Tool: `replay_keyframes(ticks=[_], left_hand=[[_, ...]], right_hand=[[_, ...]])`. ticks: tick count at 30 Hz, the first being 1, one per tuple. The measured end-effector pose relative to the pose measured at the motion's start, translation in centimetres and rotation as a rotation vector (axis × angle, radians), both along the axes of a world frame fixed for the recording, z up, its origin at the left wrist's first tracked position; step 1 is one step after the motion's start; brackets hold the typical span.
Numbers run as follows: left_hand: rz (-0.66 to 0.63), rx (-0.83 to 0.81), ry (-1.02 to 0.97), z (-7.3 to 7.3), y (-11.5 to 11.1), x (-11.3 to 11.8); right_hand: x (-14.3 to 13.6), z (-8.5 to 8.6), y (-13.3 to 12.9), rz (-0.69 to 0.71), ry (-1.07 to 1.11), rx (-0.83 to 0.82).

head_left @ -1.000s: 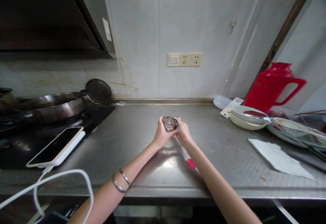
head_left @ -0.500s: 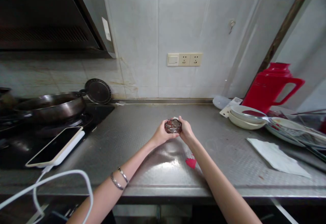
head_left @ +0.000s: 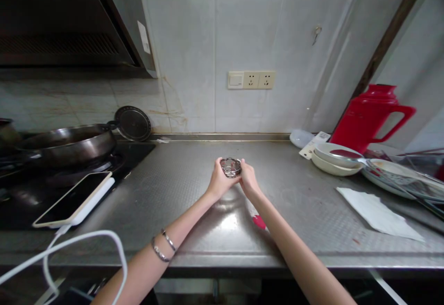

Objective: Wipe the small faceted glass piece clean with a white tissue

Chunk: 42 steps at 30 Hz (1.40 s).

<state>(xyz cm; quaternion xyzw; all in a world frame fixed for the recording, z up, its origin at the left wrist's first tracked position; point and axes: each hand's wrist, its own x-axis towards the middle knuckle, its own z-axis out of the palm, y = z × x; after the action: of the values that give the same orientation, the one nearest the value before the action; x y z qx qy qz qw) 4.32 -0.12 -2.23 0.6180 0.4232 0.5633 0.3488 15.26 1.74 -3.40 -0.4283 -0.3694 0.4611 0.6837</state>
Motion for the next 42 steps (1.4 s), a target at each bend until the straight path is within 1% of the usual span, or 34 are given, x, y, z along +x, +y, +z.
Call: replay_keyframes(ticks=[1, 5, 7, 8, 10, 13, 17, 18, 20, 23, 25, 27, 30, 32, 34, 36, 37, 42], left_hand=[[-0.061, -0.016, -0.01, -0.2, 0.1, -0.1], [-0.377, -0.097, -0.066, -0.9, 0.8, -0.5], [-0.447, -0.122, -0.099, -1.1, 1.2, -0.7], [-0.445, -0.123, -0.111, -1.1, 1.4, -0.8], [-0.391, -0.097, -0.097, -1.1, 1.7, -1.0], [-0.249, -0.025, -0.016, -0.8, 1.8, -1.2], [-0.027, 0.047, 0.102, -0.2, 1.2, -1.3], [0.016, 0.074, 0.113, 0.0, 1.0, -1.2], [0.058, 0.126, 0.112, 0.2, 0.6, -1.0], [0.057, 0.142, 0.111, 0.2, 0.1, -0.5], [0.017, 0.116, 0.132, 0.0, -0.1, -0.4], [-0.095, 0.08, 0.127, -0.2, 0.1, -0.4], [-0.316, -0.005, 0.047, -0.5, 0.6, -0.8], [-0.398, -0.071, -0.022, -0.6, 1.0, -1.1], [-0.427, -0.098, -0.059, -0.6, 1.4, -1.2], [-0.4, -0.066, -0.058, -0.6, 1.6, -1.3], [-0.364, -0.036, -0.044, -0.6, 1.6, -1.2], [-0.075, 0.15, 0.056, -0.5, 0.8, -0.8]], right_hand=[[0.1, 0.0, 0.1, 0.001, 0.04, -0.025], [0.5, 0.4, 0.6, 0.003, 0.193, -0.126], [0.6, 0.7, 0.6, 0.013, 0.209, -0.133], [0.6, 0.8, 0.6, 0.021, 0.214, -0.136], [0.5, 1.0, 0.5, 0.04, 0.225, -0.13], [0.3, 1.1, 0.2, 0.07, 0.233, -0.066], [-0.1, 0.8, 0.0, 0.109, 0.17, 0.01], [-0.2, 0.7, 0.0, 0.112, 0.155, 0.022], [-0.4, 0.5, -0.1, 0.112, 0.131, 0.043], [-0.6, 0.3, -0.2, 0.112, 0.105, 0.052], [-0.4, 0.3, -0.2, 0.103, 0.098, 0.032], [-0.2, 0.4, -0.1, 0.08, 0.103, -0.004], [0.2, 0.6, 0.1, 0.052, 0.147, -0.066], [0.3, 0.9, 0.1, 0.057, 0.169, -0.086], [0.4, 1.0, 0.2, 0.063, 0.17, -0.088], [0.3, 1.2, 0.1, 0.063, 0.166, -0.088], [0.3, 1.2, 0.1, 0.062, 0.162, -0.086], [-0.2, 1.1, 0.0, 0.055, 0.142, -0.069]])
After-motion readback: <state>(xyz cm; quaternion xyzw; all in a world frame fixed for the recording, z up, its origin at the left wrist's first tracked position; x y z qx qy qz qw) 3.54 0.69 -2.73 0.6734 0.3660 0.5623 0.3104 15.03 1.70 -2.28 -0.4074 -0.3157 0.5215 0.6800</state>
